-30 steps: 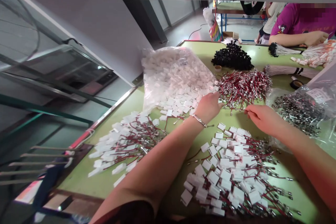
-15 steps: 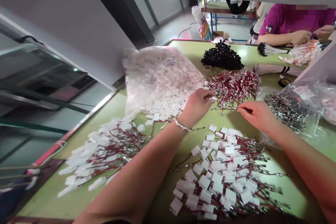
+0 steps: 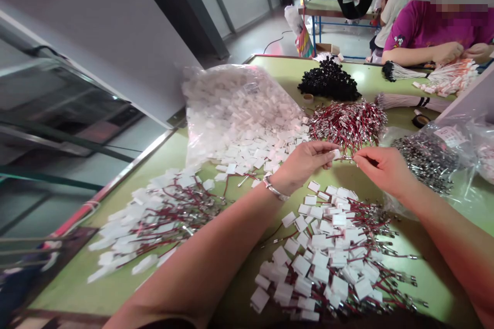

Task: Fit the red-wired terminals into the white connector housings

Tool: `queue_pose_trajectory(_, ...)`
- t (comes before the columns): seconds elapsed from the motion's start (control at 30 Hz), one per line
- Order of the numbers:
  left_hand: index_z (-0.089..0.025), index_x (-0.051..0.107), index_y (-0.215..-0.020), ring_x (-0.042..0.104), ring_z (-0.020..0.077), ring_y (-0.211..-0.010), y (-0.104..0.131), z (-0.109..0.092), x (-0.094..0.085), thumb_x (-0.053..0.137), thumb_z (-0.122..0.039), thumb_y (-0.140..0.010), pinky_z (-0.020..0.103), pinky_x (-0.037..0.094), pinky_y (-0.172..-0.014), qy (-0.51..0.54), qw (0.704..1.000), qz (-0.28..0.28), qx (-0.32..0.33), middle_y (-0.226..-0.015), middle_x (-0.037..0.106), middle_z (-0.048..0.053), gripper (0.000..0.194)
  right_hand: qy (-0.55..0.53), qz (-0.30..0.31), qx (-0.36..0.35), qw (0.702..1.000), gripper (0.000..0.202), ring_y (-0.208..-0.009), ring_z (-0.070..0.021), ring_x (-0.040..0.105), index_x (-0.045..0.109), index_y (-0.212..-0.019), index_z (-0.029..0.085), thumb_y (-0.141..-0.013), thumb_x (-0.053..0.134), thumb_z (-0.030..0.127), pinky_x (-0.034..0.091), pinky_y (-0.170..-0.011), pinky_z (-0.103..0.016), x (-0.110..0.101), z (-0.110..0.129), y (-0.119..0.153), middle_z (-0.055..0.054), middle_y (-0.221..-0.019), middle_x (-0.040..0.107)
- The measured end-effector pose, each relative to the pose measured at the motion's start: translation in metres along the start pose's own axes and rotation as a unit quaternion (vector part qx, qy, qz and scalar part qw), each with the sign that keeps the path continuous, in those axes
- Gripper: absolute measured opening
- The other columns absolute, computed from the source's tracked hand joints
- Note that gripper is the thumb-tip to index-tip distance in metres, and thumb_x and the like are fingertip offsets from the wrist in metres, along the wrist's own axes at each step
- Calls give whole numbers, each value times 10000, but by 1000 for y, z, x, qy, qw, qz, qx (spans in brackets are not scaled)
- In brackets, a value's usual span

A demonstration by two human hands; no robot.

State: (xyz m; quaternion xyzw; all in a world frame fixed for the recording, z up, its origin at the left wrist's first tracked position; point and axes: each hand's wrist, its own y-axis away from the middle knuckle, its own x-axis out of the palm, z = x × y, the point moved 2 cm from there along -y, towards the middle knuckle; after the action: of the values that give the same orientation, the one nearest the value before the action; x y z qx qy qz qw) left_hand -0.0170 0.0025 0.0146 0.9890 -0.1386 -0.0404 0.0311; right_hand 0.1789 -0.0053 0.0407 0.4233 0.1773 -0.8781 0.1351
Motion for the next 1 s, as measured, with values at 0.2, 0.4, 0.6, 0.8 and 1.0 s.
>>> queue_pose_trajectory(0.2,-163,675,-1030,606,109,-697,3,-3,1,616,-294,-798,262,502,-654,-54,998,-4,28,-825,699,53,273,-140,96,103,980,246,-479,-95,374,601,-670,194,-852,508,330,291,-461,-233,4,1,-2,34,-504,462)
queue_pose_trajectory(0.4,-176,713,-943,622,122,-766,3,-5,2,606,-232,-771,265,518,-697,-98,990,-8,99,-935,715,64,210,-332,194,262,885,271,-331,-72,225,548,-634,204,-872,478,315,235,-354,-229,14,-8,-3,85,-361,311)
queue_pose_trajectory(0.6,-245,739,-868,634,164,-864,10,-17,10,561,-290,-826,326,508,-826,-281,929,8,239,-889,727,43,188,-282,188,268,902,257,-313,-72,294,533,-573,197,-830,516,197,272,-343,-229,13,-4,-2,68,-362,389)
queue_pose_trajectory(0.8,-210,717,-845,602,135,-646,10,-3,8,623,-347,-764,257,510,-588,-199,971,-28,132,-773,702,34,185,-321,193,184,909,272,-351,-57,327,536,-603,188,-873,500,180,276,-406,-216,18,9,-3,74,-386,436)
queue_pose_trajectory(1.0,-189,706,-840,596,131,-583,11,-4,7,646,-351,-719,233,484,-522,-149,988,10,46,-698,696,31,211,-271,212,157,926,252,-380,-54,342,530,-633,182,-880,484,197,289,-447,-223,22,6,-2,69,-415,472)
